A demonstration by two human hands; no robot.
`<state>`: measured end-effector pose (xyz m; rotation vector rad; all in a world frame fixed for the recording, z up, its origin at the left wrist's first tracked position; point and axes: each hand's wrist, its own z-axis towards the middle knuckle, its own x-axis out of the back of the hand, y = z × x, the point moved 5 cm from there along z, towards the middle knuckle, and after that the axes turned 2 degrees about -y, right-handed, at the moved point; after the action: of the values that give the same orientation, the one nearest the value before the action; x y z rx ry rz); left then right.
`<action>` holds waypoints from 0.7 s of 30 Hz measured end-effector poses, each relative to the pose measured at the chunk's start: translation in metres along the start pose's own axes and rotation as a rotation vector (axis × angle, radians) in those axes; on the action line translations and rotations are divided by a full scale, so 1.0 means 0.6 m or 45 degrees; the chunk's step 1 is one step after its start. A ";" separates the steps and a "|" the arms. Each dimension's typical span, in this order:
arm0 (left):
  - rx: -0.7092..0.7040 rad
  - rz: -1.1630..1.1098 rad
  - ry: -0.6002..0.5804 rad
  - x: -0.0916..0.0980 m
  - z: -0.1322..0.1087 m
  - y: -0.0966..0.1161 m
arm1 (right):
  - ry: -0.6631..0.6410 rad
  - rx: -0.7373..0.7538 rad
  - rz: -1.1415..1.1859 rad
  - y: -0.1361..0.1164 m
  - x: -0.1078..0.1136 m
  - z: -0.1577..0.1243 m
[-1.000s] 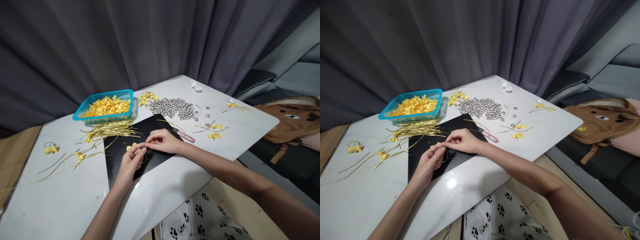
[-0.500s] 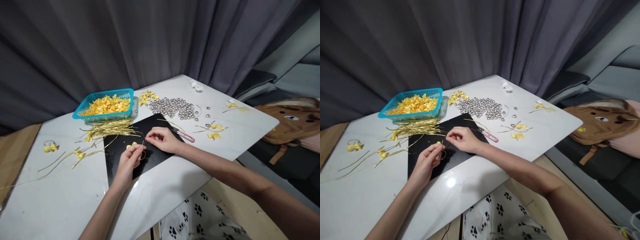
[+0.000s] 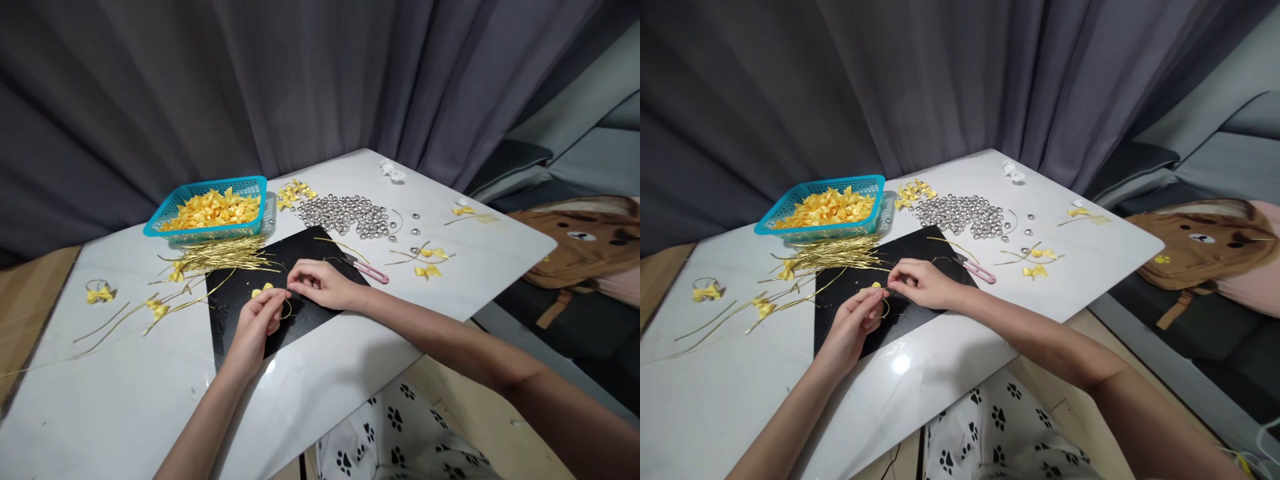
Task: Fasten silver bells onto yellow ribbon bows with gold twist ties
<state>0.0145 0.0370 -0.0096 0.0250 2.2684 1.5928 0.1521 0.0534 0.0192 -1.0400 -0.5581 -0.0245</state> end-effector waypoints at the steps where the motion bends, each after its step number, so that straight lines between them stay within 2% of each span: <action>1: -0.008 -0.024 0.016 0.001 0.000 0.000 | -0.005 0.029 -0.021 -0.002 -0.001 0.000; 5: -0.055 -0.122 0.086 0.006 0.000 0.001 | -0.027 0.155 -0.135 -0.017 -0.005 -0.004; 9: -0.122 -0.100 0.193 0.011 -0.002 0.001 | -0.004 0.248 -0.262 -0.033 -0.008 -0.009; 16: -0.327 0.261 0.301 0.018 -0.007 0.015 | 0.119 0.336 -0.576 -0.044 -0.007 -0.020; 21: -0.343 0.364 0.286 0.017 -0.008 0.018 | 0.090 0.370 -0.716 -0.044 -0.009 -0.021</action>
<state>0.0013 0.0391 -0.0014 0.1100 2.2709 2.1366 0.1454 0.0278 0.0332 -0.5736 -0.7505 -0.4614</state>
